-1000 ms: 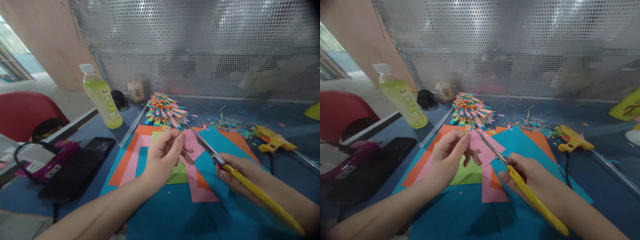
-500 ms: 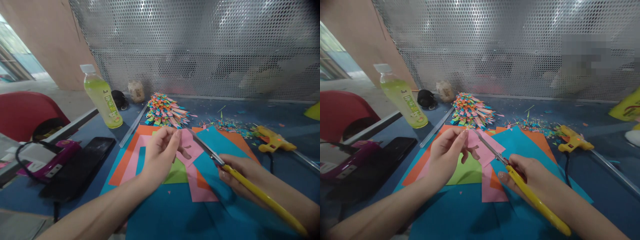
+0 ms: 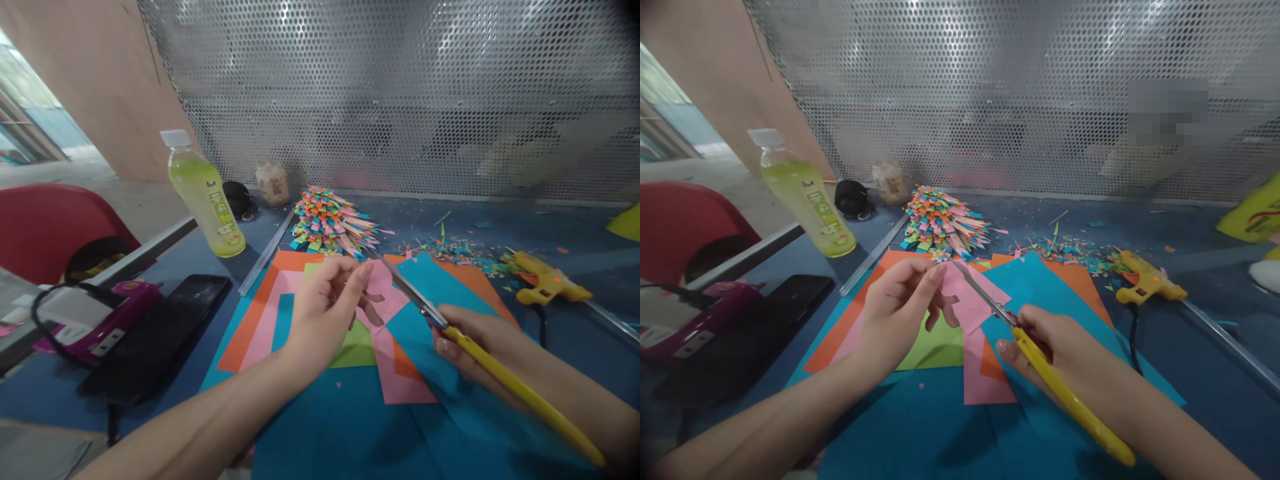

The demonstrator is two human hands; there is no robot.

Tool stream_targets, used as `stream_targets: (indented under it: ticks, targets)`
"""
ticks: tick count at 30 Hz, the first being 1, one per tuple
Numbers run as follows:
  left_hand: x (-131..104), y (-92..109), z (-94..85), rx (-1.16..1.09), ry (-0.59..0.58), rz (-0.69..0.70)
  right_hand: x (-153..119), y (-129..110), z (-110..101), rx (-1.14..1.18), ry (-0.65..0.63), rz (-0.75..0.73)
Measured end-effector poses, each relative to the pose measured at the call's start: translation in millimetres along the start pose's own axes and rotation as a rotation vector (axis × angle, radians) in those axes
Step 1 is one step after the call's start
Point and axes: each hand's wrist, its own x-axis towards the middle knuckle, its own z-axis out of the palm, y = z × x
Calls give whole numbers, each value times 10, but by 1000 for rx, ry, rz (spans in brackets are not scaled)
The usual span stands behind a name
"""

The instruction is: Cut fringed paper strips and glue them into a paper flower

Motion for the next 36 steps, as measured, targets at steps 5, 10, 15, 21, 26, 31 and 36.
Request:
stream_targets:
  ticks: [5,10,15,21,26,31,36]
  targets:
    - [6,2,2,-19,18,14,7,34,9,-35,24,-14]
    - [32,-13,-17,-8,57,26,15,23,0,-24,0,10]
    - [56,-18,-37,-29,104,32,4,-9,-21,-10,-29,44]
    - [27,-6,0,-80,-40,-81,9,-21,22,147,45,72]
    - [3,-12,27,-76,-106,-137,23,-25,6,82,34,61]
    - [-5,-14,17,-73,-149,-138,30,42,13,1,59,4]
    - [-8,-14,12,-65,-147,-144,31,84,38,13,79,-4]
